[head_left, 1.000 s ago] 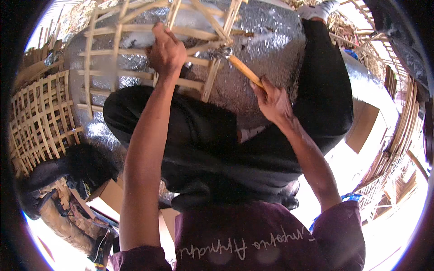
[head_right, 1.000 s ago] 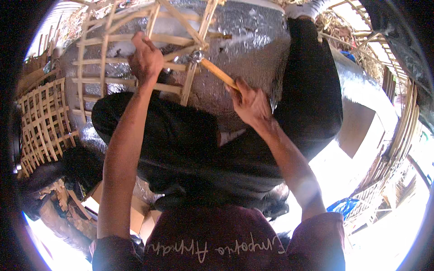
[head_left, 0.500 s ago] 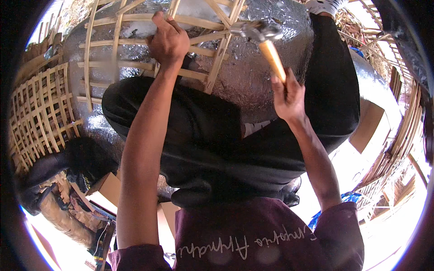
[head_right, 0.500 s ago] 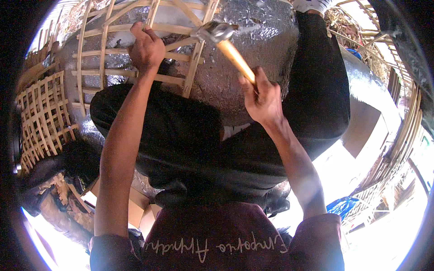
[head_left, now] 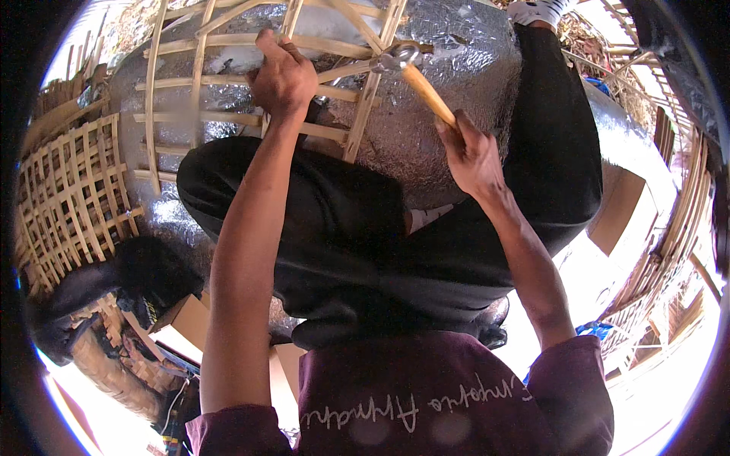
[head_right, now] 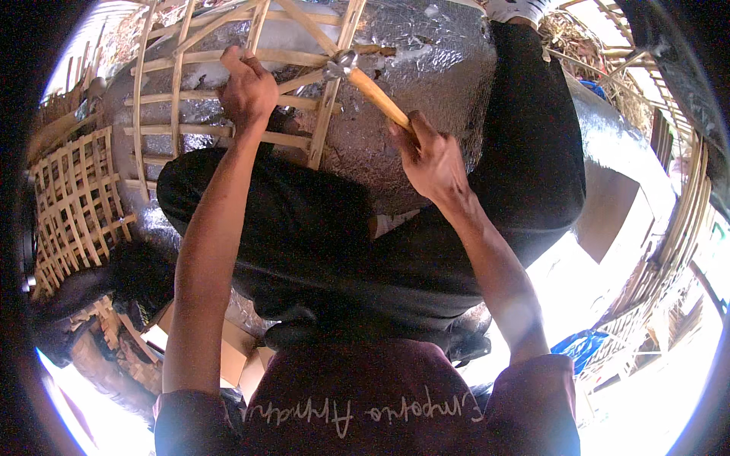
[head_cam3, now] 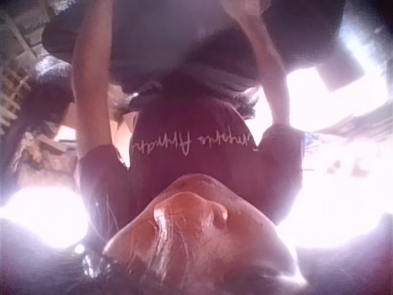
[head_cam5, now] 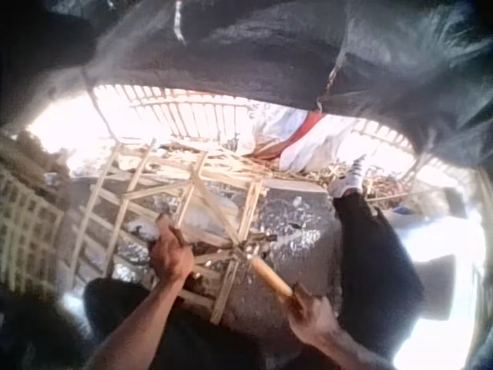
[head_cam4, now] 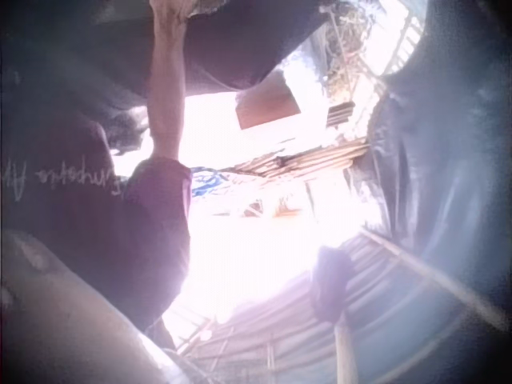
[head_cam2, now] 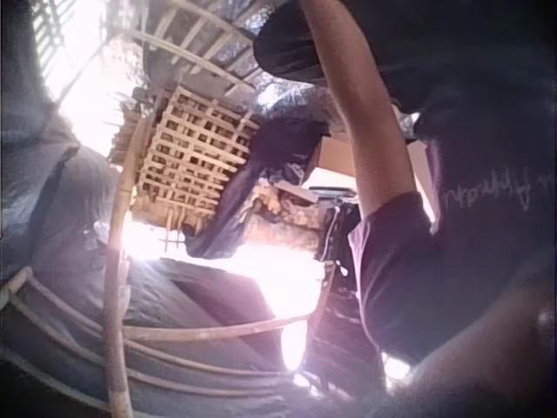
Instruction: The person constructs a wooden lattice structure by hammering nails into thin wood strips and shaving bamboo pieces with a knife.
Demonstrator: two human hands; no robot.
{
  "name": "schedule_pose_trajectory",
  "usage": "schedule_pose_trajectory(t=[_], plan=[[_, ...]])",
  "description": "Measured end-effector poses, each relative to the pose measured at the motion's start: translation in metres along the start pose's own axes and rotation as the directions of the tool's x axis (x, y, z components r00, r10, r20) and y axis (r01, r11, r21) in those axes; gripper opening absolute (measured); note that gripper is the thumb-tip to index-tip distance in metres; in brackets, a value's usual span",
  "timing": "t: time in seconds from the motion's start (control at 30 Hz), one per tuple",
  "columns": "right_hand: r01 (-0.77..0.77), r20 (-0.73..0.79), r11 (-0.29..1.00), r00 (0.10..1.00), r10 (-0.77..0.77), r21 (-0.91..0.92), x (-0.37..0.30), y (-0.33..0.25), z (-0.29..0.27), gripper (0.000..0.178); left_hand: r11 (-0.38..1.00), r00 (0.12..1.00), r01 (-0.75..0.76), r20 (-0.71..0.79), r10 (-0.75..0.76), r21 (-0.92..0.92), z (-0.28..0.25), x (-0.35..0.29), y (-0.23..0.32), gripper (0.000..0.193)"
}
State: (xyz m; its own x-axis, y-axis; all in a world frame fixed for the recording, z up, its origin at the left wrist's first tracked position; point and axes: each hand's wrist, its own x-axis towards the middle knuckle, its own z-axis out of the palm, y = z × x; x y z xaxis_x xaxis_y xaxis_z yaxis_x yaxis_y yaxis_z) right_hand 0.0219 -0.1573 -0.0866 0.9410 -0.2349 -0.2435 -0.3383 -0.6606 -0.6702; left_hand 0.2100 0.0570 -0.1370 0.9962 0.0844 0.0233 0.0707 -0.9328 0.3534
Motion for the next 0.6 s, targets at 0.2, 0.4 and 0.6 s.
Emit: schedule_pose_trajectory(t=[0.2,0.4,0.6], plan=[[0.098,-0.033,0.992,0.994,-0.101,-0.081,-0.003,0.032,0.018,0.026,1.000,1.000,-0.023,0.004,0.023,-0.004,-0.004,-0.003,0.012,0.033],[-0.111,-0.020,0.975,0.993,0.117,0.191,0.001,0.023,0.008,0.037,0.994,0.991,-0.101,-0.096,0.097,-0.039,-0.002,0.001,0.001,0.041],[-0.076,-0.134,0.828,0.975,0.180,0.556,0.008,0.030,0.005,0.041,0.921,0.895,-0.380,-0.216,0.390,0.087,-0.007,-0.018,-0.017,0.045]])
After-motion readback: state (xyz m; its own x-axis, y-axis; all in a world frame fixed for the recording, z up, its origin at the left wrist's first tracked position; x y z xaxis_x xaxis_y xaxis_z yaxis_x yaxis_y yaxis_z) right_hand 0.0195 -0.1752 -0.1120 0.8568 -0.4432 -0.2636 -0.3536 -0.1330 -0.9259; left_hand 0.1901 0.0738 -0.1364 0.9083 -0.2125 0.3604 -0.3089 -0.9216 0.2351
